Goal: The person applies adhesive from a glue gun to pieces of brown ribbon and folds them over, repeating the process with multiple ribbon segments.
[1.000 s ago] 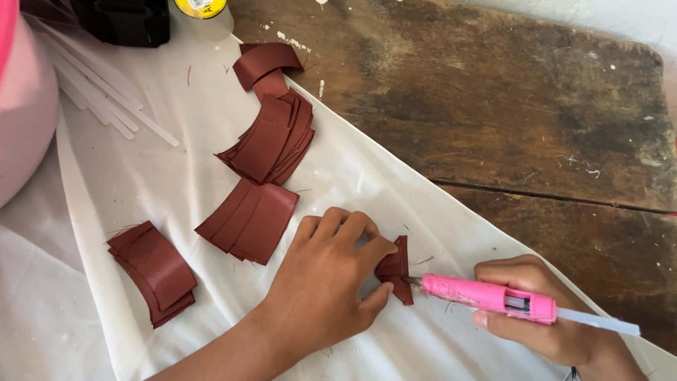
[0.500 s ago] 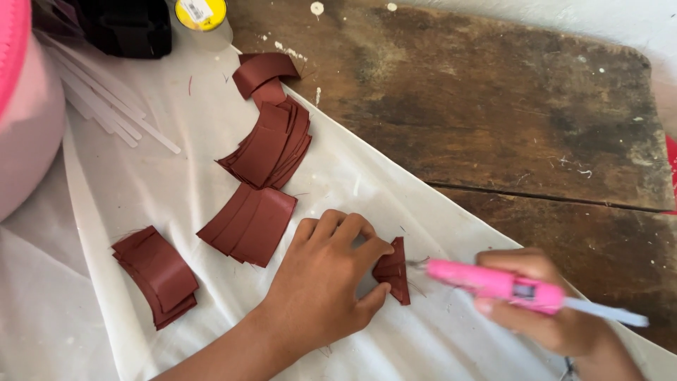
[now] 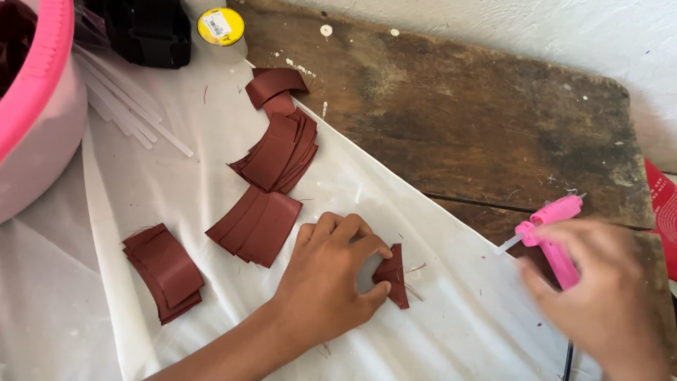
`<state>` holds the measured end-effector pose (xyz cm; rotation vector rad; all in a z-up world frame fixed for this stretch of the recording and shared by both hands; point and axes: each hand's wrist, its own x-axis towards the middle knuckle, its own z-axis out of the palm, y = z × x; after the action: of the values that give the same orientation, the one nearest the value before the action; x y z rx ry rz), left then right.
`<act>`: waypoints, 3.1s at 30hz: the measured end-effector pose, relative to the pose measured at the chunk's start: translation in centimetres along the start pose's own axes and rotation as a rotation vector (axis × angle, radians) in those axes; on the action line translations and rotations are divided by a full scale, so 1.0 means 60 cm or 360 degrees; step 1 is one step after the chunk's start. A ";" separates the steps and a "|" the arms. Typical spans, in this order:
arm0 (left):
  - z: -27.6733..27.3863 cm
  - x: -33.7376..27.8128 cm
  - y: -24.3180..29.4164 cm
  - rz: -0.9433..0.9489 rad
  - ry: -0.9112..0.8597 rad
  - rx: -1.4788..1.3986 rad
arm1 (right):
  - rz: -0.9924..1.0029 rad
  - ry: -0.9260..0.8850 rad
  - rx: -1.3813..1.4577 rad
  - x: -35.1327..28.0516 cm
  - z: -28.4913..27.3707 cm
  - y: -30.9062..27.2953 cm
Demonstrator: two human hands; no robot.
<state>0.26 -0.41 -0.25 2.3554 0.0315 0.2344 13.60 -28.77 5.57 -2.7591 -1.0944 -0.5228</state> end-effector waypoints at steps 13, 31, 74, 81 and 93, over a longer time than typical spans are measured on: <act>0.009 -0.001 0.001 0.0026 0.0125 0.0049 | -0.0822 -0.0085 0.1195 0.022 0.053 -0.166; 0.006 0.001 0.000 0.0056 0.0130 -0.0007 | 0.0096 -0.0214 0.1175 0.016 0.078 -0.178; 0.014 -0.018 0.003 0.0530 0.0400 0.0558 | -0.0290 -0.0332 0.1134 0.069 0.071 -0.170; 0.015 -0.016 0.002 0.0528 0.0428 0.0520 | -0.0517 -0.0241 0.1007 0.053 0.070 -0.170; 0.013 -0.016 0.015 0.0469 0.0412 0.0561 | -0.0796 -0.0313 0.0524 0.021 0.084 -0.161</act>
<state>-0.58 -1.68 -0.29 2.6583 -0.1628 0.7291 9.21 -19.68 1.24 -2.2820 -1.7521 -0.0966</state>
